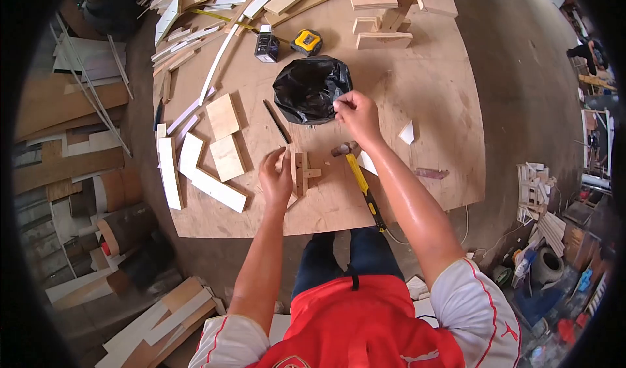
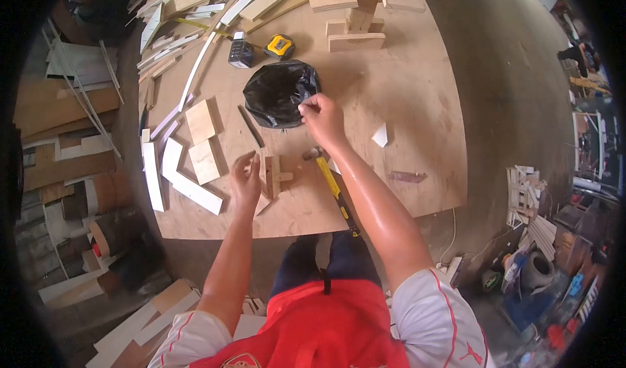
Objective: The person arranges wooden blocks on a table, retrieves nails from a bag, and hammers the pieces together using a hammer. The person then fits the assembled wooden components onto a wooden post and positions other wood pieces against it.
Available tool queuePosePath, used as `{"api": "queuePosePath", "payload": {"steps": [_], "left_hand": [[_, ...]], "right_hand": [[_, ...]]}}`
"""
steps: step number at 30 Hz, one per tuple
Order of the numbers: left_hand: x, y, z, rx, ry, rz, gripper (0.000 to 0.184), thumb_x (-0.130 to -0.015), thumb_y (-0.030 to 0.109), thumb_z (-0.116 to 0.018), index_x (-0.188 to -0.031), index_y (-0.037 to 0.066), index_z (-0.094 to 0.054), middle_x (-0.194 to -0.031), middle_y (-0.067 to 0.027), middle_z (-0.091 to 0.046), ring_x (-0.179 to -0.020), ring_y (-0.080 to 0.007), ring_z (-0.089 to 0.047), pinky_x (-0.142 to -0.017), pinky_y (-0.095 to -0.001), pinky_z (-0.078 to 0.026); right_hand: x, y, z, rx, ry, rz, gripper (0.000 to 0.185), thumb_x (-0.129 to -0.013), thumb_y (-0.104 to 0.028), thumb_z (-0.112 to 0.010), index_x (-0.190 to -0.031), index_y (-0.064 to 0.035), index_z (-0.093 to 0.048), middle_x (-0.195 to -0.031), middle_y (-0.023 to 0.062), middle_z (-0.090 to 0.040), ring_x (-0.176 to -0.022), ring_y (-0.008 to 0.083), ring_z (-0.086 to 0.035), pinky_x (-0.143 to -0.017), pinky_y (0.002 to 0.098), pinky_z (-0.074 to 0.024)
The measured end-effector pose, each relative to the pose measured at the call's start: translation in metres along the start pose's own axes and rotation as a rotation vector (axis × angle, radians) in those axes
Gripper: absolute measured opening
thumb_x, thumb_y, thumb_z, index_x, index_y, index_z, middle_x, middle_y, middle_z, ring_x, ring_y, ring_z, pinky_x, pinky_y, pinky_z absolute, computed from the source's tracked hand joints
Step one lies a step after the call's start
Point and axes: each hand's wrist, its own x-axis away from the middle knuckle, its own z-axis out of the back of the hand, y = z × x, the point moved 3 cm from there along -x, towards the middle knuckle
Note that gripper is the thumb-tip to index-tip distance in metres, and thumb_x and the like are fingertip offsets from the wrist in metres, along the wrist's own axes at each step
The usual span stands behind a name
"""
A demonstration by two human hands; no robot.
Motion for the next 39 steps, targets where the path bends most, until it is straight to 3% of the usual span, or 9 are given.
{"api": "queuePosePath", "payload": {"steps": [4,5,11,18,27,30,33,36,39], "left_hand": [[-0.061,0.062,-0.019,-0.199,0.027,-0.512,0.02,-0.096,0.019,-0.075,-0.113,0.009,-0.08,-0.122,-0.0098,-0.076,-0.127,-0.0353,-0.062,-0.112,-0.0508,-0.043],[-0.08,0.072,-0.03,-0.242,-0.008,-0.6,0.021,-0.097,0.022,-0.074,-0.114,0.012,-0.08,-0.126,-0.0083,-0.076,-0.132,-0.035,-0.06,-0.117,-0.0538,-0.039],[-0.156,0.063,-0.08,-0.683,-0.177,-0.268,0.032,-0.101,0.048,-0.066,-0.11,0.024,-0.085,-0.145,-0.005,-0.067,-0.152,-0.035,-0.041,-0.128,-0.0678,-0.015],[-0.171,0.03,-0.077,-0.68,-0.103,-0.262,0.029,-0.093,0.043,-0.074,-0.109,0.019,-0.082,-0.155,-0.007,-0.058,-0.159,-0.0386,-0.029,-0.13,-0.0667,-0.009],[-0.177,0.031,-0.074,-0.629,-0.125,-0.163,0.03,-0.091,0.039,-0.075,-0.11,0.017,-0.077,-0.16,-0.0076,-0.054,-0.16,-0.039,-0.028,-0.129,-0.0676,-0.011],[-0.177,0.025,-0.074,-0.572,-0.155,-0.151,0.031,-0.091,0.04,-0.076,-0.111,0.017,-0.078,-0.159,-0.0082,-0.055,-0.159,-0.0391,-0.03,-0.129,-0.066,-0.013],[-0.174,0.021,-0.07,-0.462,-0.177,-0.14,0.033,-0.092,0.042,-0.076,-0.112,0.016,-0.08,-0.155,-0.0096,-0.059,-0.157,-0.0396,-0.034,-0.129,-0.0643,-0.016],[-0.169,0.018,-0.062,-0.377,-0.133,-0.167,0.031,-0.092,0.04,-0.077,-0.111,0.015,-0.081,-0.149,-0.0112,-0.064,-0.152,-0.0399,-0.041,-0.127,-0.0609,-0.021],[-0.157,0.021,-0.045,-0.26,0.005,-0.32,0.025,-0.092,0.032,-0.079,-0.108,0.012,-0.081,-0.141,-0.014,-0.068,-0.143,-0.0397,-0.051,-0.121,-0.0558,-0.033]], "right_hand": [[-0.029,-0.024,-0.023,0.39,0.13,0.342,0.015,-0.094,-0.011,-0.076,-0.098,0.0022,-0.071,-0.09,0.0188,-0.076,-0.084,0.0347,-0.076,-0.076,0.0434,-0.0583],[-0.04,-0.027,-0.03,0.411,0.054,0.289,0.016,-0.094,-0.011,-0.073,-0.101,0.0029,-0.073,-0.099,0.0234,-0.076,-0.098,0.0427,-0.073,-0.086,0.0475,-0.0579],[-0.109,0.002,-0.049,0.816,-0.18,0.345,0.021,-0.089,-0.004,-0.068,-0.106,0.0014,-0.078,-0.107,0.0246,-0.076,-0.106,0.0419,-0.073,-0.096,0.0488,-0.0572],[-0.134,0.009,-0.061,1.041,-0.261,0.495,0.012,-0.09,-0.002,-0.063,-0.094,-0.0013,-0.075,-0.099,0.0199,-0.073,-0.101,0.04,-0.072,-0.091,0.052,-0.0577],[-0.145,0.013,-0.057,0.971,-0.326,0.454,0.008,-0.092,-0.011,-0.073,-0.097,-0.0051,-0.074,-0.099,0.017,-0.073,-0.099,0.0418,-0.07,-0.086,0.0512,-0.055],[-0.138,0.006,-0.051,0.835,-0.275,0.501,0.007,-0.096,-0.01,-0.071,-0.097,-0.0031,-0.071,-0.094,0.0137,-0.074,-0.085,0.0334,-0.073,-0.075,0.0458,-0.0558],[-0.147,0.022,-0.043,0.39,-0.413,0.166,0.009,-0.102,-0.011,-0.068,-0.099,-0.0026,-0.07,-0.091,0.0073,-0.074,-0.073,0.0176,-0.068,-0.065,0.0345,-0.0543],[-0.129,-0.003,-0.035,0.046,-0.445,-0.209,0.011,-0.104,-0.013,-0.068,-0.103,-0.0031,-0.07,-0.09,0.006,-0.074,-0.077,0.0134,-0.069,-0.067,0.0303,-0.0563],[-0.113,-0.014,-0.028,-0.127,-0.438,-0.226,0.009,-0.104,-0.013,-0.069,-0.104,-0.0034,-0.069,-0.09,0.004,-0.073,-0.074,0.0103,-0.068,-0.066,0.026,-0.0564]]}}
